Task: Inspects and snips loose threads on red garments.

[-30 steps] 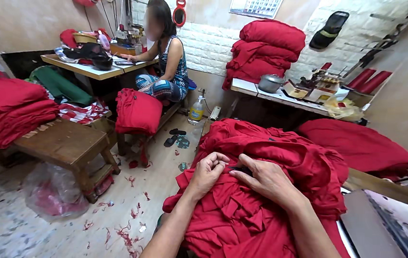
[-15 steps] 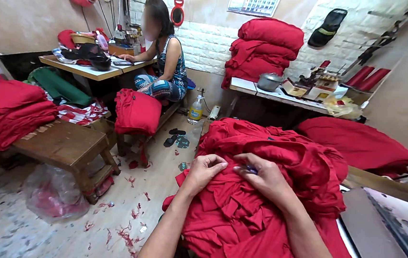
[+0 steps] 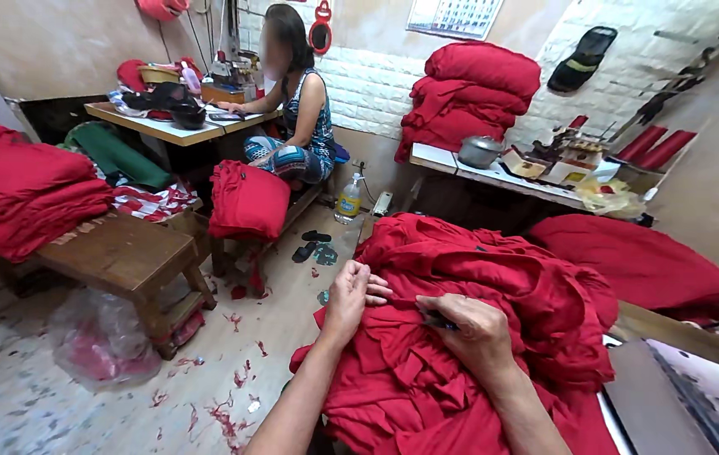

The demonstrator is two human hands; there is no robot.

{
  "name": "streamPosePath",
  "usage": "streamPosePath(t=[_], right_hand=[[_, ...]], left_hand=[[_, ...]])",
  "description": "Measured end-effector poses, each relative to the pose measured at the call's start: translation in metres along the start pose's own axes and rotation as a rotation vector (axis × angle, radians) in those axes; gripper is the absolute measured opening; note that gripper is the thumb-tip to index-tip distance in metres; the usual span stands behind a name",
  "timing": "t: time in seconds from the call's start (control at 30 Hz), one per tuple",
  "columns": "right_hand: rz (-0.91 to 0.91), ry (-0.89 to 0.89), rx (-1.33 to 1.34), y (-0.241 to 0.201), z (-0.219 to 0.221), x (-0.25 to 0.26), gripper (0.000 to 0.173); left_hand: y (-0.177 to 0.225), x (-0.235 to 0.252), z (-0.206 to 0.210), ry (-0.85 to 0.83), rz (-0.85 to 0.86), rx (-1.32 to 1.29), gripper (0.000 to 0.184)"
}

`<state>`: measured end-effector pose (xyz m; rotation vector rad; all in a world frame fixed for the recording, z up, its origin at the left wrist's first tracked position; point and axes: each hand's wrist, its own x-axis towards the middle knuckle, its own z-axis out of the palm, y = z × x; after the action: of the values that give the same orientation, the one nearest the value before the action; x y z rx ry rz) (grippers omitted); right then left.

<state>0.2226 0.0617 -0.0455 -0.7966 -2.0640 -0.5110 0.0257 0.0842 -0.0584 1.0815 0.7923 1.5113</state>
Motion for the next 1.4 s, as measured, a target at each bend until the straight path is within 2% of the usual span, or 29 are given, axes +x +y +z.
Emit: streamPosePath(t=[0.1, 0.23, 0.3, 0.33, 0.4, 0.47, 0.5, 0.53, 0.6, 0.67, 0.83, 1.0, 1.1, 1.2, 1.27, 1.4], right_hand=[[-0.054, 0.028, -0.036, -0.001, -0.001, -0.001, 0.018], [-0.063, 0.047, -0.053, -0.002, -0.002, -0.001, 0.019], [-0.067, 0.06, -0.047, -0.003, 0.001, 0.001, 0.019], [-0.069, 0.067, -0.042, -0.004, 0.002, 0.001, 0.018], [-0.065, 0.081, -0.041, -0.005, 0.001, 0.001, 0.017], [-0.06, 0.095, -0.045, -0.007, 0.0, 0.002, 0.016], [-0.055, 0.104, -0.044, -0.007, 0.0, 0.002, 0.015], [-0.047, 0.105, -0.041, -0.008, 0.0, 0.002, 0.014], [-0.03, 0.11, -0.032, -0.008, -0.002, 0.002, 0.012], [-0.017, 0.088, -0.005, -0.007, -0.003, 0.001, 0.011], [0.027, -0.047, 0.009, -0.01, -0.003, 0.0, 0.02], [-0.023, -0.023, -0.02, -0.008, -0.004, -0.001, 0.016], [-0.034, -0.012, -0.042, -0.008, -0.004, 0.0, 0.016], [-0.036, -0.011, -0.044, -0.008, -0.005, 0.0, 0.015], [-0.04, -0.007, -0.039, -0.008, -0.004, 0.0, 0.015], [-0.043, -0.015, -0.035, -0.007, -0.004, -0.001, 0.015]], left_hand=[[0.002, 0.005, -0.024, 0.172, 0.013, 0.067, 0.024], [0.007, 0.006, -0.067, 0.371, 0.049, 0.725, 0.048], [0.013, 0.002, -0.068, 0.334, 0.095, 0.883, 0.053], [0.013, 0.0, -0.063, 0.255, 0.165, 0.878, 0.045], [0.01, -0.002, -0.047, -0.013, 0.323, 0.79, 0.029], [0.01, -0.004, -0.026, -0.292, 0.438, 0.716, 0.042], [0.01, -0.005, -0.017, -0.369, 0.49, 0.695, 0.038], [0.007, -0.005, -0.01, -0.391, 0.556, 0.669, 0.027], [0.003, -0.004, -0.002, -0.345, 0.658, 0.632, 0.012], [0.004, -0.007, -0.004, -0.294, 0.675, 0.615, 0.01], [0.002, -0.025, -0.021, -0.226, 0.596, 0.594, 0.01], [-0.002, -0.036, -0.037, -0.139, 0.485, 0.542, 0.01], [-0.003, -0.035, -0.044, -0.013, 0.393, 0.578, 0.014], [-0.003, -0.031, -0.044, 0.14, 0.286, 0.651, 0.035], [-0.001, -0.03, -0.037, 0.15, 0.316, 0.68, 0.041], [0.0, -0.03, -0.011, 0.064, 0.48, 0.671, 0.028]])
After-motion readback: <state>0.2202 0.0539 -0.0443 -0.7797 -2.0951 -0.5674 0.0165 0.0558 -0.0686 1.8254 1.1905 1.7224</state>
